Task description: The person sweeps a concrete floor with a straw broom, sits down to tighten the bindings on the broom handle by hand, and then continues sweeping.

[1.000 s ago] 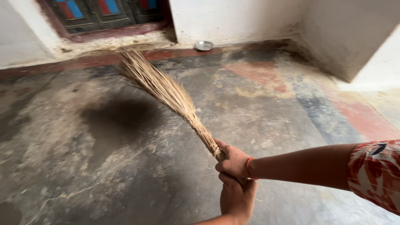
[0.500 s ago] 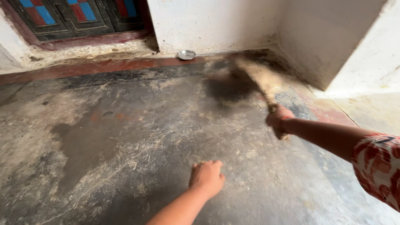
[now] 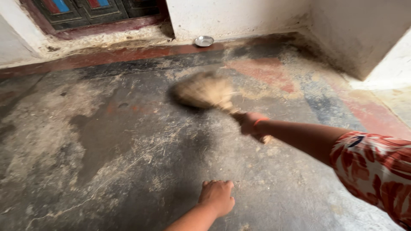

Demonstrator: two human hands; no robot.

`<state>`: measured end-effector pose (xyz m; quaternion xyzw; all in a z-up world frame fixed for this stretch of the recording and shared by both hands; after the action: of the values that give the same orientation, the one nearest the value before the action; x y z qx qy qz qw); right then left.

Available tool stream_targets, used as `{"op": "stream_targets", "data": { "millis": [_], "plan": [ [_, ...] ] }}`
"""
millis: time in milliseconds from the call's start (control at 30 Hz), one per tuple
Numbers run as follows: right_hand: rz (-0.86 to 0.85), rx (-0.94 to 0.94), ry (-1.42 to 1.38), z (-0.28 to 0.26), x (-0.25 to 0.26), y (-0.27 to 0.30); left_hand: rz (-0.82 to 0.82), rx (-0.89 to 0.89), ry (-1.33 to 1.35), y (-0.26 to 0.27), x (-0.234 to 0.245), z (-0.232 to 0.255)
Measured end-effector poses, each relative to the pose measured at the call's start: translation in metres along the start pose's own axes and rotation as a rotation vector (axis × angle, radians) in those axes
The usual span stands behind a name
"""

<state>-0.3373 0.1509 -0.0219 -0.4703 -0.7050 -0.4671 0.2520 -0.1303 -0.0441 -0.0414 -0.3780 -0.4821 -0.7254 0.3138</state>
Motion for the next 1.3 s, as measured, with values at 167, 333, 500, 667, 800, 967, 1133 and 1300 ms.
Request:
{"op": "stream_targets", "data": {
  "millis": [167,333,500,667,800,967,1133,1300],
  "plan": [
    [-0.112,0.391,0.108,-0.107,-0.077,0.047,0.207,0.097,-0.045,0.010,0.007,-0.024],
    [-0.179,0.648,-0.104,-0.137,-0.103,0.125,0.105,0.126,-0.181,0.020,-0.013,-0.036],
    [-0.368,0.598,0.201,-0.140,-0.101,0.158,0.184,0.104,-0.137,0.042,-0.022,-0.030],
    [-0.490,0.472,0.154,-0.116,-0.098,0.178,-0.070,-0.062,-0.088,0.043,-0.028,-0.005],
    [-0.363,0.199,-0.021,-0.055,-0.085,0.156,-0.098,0.006,-0.061,0.032,0.005,0.011],
    [-0.224,-0.135,-0.230,0.038,-0.019,0.105,0.032,0.086,0.133,0.018,0.045,0.004],
    [0.262,-0.246,-0.197,0.028,0.031,0.112,0.046,0.144,0.093,0.019,0.030,-0.015],
    [0.443,-0.012,-0.241,-0.030,0.003,0.122,-0.027,0.280,0.285,0.033,0.025,-0.032]
  ]
}}
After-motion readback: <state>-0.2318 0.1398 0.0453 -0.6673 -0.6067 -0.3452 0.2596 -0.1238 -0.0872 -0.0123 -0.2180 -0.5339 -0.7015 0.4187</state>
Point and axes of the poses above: each hand's wrist, its own y-axis away from the middle knuckle, its own x-axis out of the back of the hand, z = x × y, the point moved 4 cm from there along -y, towards the middle knuckle, and after that the axes turned 7 degrees about x, right-handed, at the moved point
